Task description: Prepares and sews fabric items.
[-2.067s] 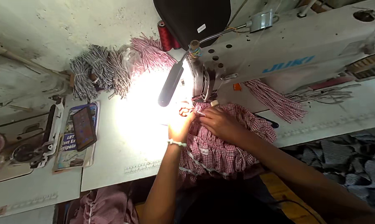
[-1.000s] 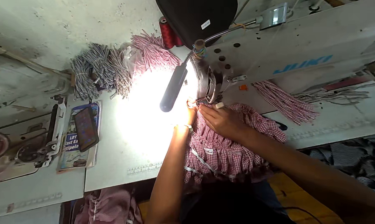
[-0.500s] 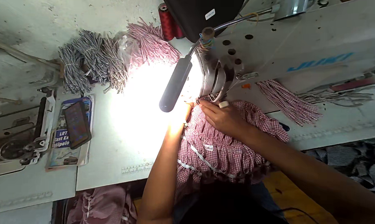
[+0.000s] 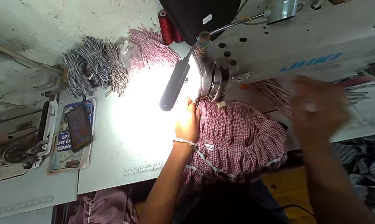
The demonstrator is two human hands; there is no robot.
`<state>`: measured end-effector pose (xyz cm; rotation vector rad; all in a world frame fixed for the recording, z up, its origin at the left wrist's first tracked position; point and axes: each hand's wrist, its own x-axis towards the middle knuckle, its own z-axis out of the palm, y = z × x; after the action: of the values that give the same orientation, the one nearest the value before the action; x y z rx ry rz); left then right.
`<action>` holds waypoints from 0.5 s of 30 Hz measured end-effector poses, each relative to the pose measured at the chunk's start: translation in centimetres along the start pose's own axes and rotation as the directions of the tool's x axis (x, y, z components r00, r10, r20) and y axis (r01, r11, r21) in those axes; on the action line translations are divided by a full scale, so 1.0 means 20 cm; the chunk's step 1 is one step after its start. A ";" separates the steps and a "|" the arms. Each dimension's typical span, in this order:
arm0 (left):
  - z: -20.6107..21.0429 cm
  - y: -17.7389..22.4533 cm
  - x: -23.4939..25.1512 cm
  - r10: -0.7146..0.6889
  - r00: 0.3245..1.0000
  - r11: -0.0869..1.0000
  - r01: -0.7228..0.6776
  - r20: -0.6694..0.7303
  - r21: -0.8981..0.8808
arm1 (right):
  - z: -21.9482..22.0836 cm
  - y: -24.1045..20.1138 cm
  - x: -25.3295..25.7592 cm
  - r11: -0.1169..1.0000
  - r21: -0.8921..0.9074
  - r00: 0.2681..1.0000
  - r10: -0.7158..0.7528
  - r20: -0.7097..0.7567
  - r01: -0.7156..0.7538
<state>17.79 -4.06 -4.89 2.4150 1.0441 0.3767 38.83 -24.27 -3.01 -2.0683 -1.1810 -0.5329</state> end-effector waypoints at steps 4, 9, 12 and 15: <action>0.03 0.01 -0.04 0.029 0.999 0.994 -0.030 0.015 0.103 | -0.15 0.44 -0.10 0.902 -0.242 0.922 0.382 0.065 -0.356; 0.02 0.01 -0.06 0.067 0.998 0.989 -0.065 -0.011 0.134 | -0.10 0.50 -0.17 0.895 -0.319 0.913 0.375 0.163 -0.311; 0.04 0.02 -0.08 0.080 0.995 0.987 -0.072 -0.051 0.141 | -0.11 0.52 -0.16 0.894 -0.318 0.914 0.376 0.152 -0.315; 0.03 0.02 -0.08 0.057 0.998 0.988 -0.054 -0.020 0.146 | -0.11 0.50 -0.15 0.906 -0.283 0.926 0.360 0.118 -0.316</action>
<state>17.20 -5.65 -5.29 2.5793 1.0498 0.3607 45.86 -31.19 -7.04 -2.5210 -0.8426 -0.3643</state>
